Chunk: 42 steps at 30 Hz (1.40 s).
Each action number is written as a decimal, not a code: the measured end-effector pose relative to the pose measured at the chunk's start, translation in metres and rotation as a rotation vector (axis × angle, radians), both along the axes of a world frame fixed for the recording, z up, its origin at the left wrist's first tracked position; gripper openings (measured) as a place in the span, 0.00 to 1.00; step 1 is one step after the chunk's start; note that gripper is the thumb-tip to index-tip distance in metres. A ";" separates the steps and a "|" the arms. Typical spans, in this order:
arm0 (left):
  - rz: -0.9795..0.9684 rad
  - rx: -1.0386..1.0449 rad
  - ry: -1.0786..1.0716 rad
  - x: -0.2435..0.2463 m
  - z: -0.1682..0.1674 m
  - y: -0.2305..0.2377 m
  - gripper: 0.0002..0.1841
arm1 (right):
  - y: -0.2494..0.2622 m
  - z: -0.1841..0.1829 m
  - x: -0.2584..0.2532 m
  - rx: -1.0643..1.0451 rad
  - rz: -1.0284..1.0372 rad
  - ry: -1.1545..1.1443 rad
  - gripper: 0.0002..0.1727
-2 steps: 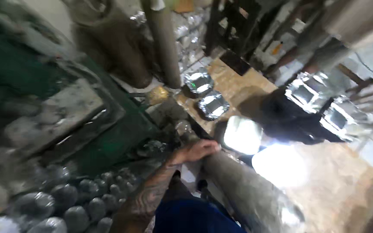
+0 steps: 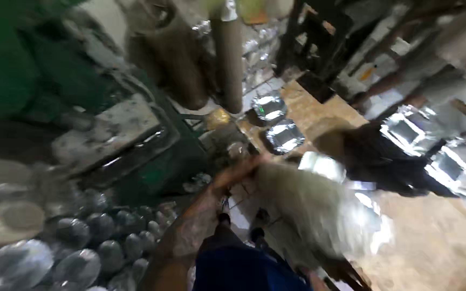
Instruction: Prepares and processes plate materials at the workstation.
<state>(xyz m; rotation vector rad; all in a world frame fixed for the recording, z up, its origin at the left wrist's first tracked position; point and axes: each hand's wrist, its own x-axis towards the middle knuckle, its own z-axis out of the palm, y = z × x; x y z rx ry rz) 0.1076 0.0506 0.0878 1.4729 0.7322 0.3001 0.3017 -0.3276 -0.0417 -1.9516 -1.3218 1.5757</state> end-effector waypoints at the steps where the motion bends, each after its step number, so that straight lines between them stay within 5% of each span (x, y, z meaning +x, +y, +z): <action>1: 0.202 -0.008 -0.075 -0.011 0.020 0.011 0.23 | 0.017 0.001 -0.005 -0.168 -0.020 -0.028 0.23; 3: 0.501 0.134 -0.078 -0.020 0.041 0.040 0.18 | 0.034 -0.010 -0.012 -0.215 -0.035 -0.079 0.21; 6: 0.493 0.355 0.013 -0.046 0.008 0.069 0.21 | 0.070 -0.024 -0.017 -0.168 -0.038 -0.094 0.20; 8: 0.358 0.412 0.441 -0.090 -0.013 0.076 0.25 | 0.113 -0.024 -0.030 -0.054 -0.082 -0.098 0.21; 10: 0.207 0.201 0.904 -0.149 -0.014 0.105 0.35 | 0.164 -0.017 -0.054 0.127 -0.118 -0.102 0.20; 12: 0.412 0.440 0.903 -0.213 -0.068 0.119 0.33 | 0.224 0.008 -0.086 0.360 -0.073 -0.132 0.20; 13: 0.369 0.500 0.854 -0.235 -0.070 0.120 0.30 | 0.254 0.025 -0.102 0.515 -0.002 -0.157 0.19; 17: -0.053 0.505 0.619 -0.302 -0.016 0.080 0.26 | 0.355 0.079 -0.164 1.037 0.483 -0.380 0.12; 22: -0.168 0.709 0.738 -0.398 -0.088 0.100 0.15 | 0.456 0.063 -0.229 1.094 1.042 -0.453 0.12; 26: -0.274 0.591 0.788 -0.350 0.003 0.054 0.17 | 0.526 0.040 -0.289 0.978 1.189 -0.525 0.17; 29: -0.232 0.503 0.558 -0.327 0.047 -0.002 0.14 | 0.533 0.048 -0.305 0.883 1.273 -0.565 0.22; 32: -0.195 0.335 0.425 -0.311 0.052 -0.041 0.29 | 0.513 0.064 -0.350 0.720 1.353 -0.583 0.24; 36: -0.282 0.231 0.387 -0.307 0.029 -0.063 0.17 | 0.492 0.051 -0.449 0.610 1.204 -0.476 0.22; 39: -0.306 0.027 0.384 -0.320 0.015 -0.083 0.22 | 0.480 0.077 -0.399 0.617 1.396 -0.480 0.29; 41: -0.321 -0.186 0.314 -0.330 0.004 -0.082 0.23 | 0.448 0.151 -0.343 0.500 1.535 -0.312 0.32; 42: -0.302 -0.267 0.255 -0.333 -0.008 -0.083 0.23 | 0.428 0.203 -0.312 0.454 1.602 -0.174 0.25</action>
